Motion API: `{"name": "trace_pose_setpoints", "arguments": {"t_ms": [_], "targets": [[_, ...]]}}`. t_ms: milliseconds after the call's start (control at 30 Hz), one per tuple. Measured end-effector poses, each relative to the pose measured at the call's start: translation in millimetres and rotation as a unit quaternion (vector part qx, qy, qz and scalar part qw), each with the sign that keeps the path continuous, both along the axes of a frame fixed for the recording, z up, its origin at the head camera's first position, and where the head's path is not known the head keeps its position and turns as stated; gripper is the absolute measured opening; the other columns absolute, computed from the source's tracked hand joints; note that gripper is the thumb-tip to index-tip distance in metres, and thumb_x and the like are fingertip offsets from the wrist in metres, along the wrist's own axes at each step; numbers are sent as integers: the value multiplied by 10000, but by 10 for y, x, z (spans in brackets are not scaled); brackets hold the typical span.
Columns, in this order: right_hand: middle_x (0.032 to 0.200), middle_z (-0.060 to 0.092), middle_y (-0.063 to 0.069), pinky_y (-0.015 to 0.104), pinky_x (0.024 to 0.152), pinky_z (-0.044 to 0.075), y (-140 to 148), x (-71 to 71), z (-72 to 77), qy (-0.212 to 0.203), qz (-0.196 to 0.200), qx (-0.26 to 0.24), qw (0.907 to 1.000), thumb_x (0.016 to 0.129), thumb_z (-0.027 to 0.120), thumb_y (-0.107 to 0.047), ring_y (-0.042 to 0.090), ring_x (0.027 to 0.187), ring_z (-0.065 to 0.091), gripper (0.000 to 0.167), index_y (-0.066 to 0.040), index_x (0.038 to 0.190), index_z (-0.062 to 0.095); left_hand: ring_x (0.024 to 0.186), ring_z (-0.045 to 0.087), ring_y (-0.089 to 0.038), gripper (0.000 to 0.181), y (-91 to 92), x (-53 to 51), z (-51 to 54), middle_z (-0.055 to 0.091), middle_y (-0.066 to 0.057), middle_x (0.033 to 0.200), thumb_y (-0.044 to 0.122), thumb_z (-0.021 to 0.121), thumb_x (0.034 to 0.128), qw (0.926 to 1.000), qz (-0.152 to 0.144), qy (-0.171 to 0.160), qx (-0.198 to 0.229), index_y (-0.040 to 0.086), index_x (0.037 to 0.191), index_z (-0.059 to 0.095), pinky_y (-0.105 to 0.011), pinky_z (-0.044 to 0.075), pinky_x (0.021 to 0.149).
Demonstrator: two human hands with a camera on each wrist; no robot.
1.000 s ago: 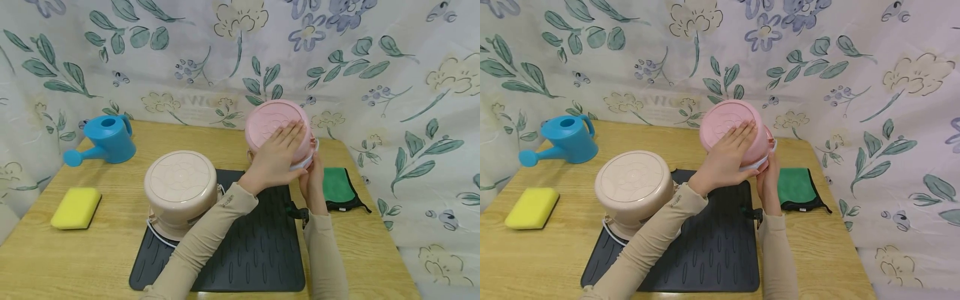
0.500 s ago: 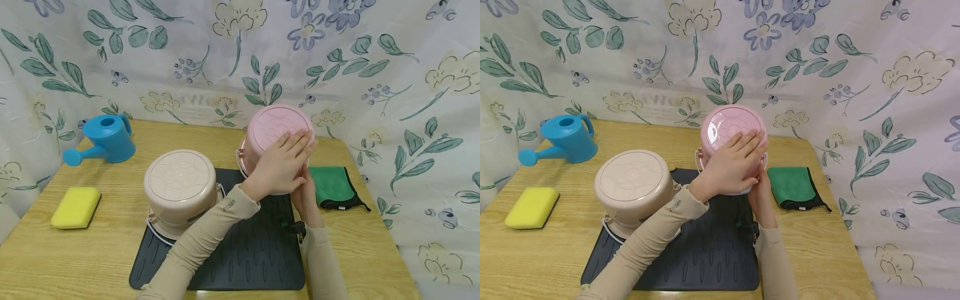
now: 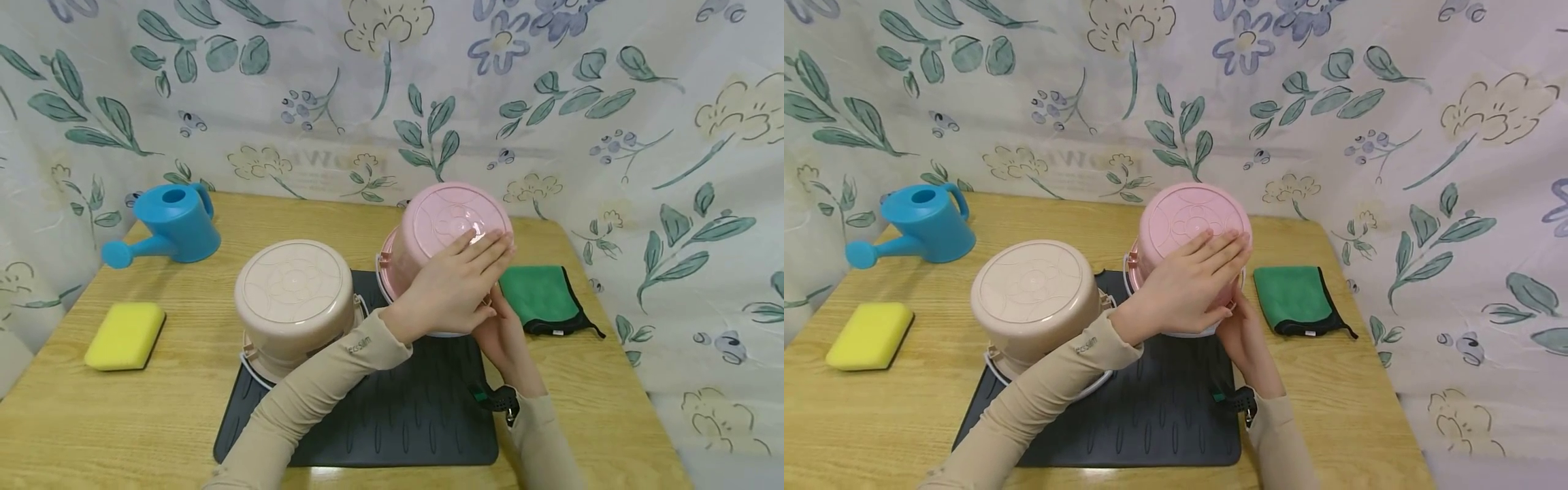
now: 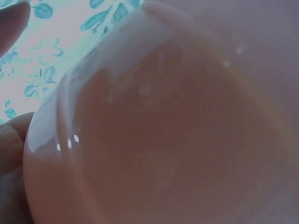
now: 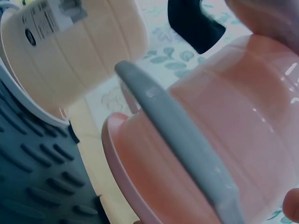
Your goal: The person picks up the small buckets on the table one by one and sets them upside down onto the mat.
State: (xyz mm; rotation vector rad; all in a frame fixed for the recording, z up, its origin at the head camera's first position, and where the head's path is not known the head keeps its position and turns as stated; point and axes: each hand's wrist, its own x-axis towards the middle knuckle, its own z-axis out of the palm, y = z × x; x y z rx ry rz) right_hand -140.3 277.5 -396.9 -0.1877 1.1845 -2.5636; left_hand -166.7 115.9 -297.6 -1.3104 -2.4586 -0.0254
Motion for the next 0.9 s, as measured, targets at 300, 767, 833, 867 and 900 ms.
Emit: {"name": "trace_pose_setpoints", "arguments": {"t_ms": [300,767,833,867,900], "targets": [[1095,567,-73,252,898,473,169,265,-62,-119,997,-388,9942,1067,68,-287,79,996,570,472,-184,1169,518,1509,189,-203,780,-110,150,23,276,-71,1599,481,547,913,9995,-235,-183,-137,81,1528,282,-367,144,1241],[1169,591,-47,263,971,466,175,559,60,-992,1404,-303,9847,1068,97,-226,97,1097,556,480,-183,1168,565,1493,242,-215,691,-151,245,-65,333,-84,1574,444,508,945,9987,-309,-350,-212,97,1514,329,-381,231,1216],[1177,590,-42,268,978,461,167,592,76,-1225,1362,-324,9825,1070,110,-224,103,1107,551,457,-185,1183,552,1495,237,-212,669,-158,262,-89,325,-85,1577,425,487,957,9984,-325,-382,-241,95,1516,323,-373,227,1218],[1182,587,-35,271,985,456,162,610,85,-1358,1336,-355,9810,1071,115,-224,107,1113,548,447,-184,1193,543,1496,235,-211,665,-162,272,-100,323,-85,1578,421,475,961,9984,-332,-377,-268,92,1517,319,-369,224,1219],[1186,582,-29,275,993,452,156,627,93,-1484,1282,-342,9800,1073,126,-225,111,1119,545,431,-181,1202,535,1496,234,-210,664,-167,282,-111,320,-85,1579,420,468,964,9983,-343,-385,-281,89,1518,315,-365,222,1220]]}}
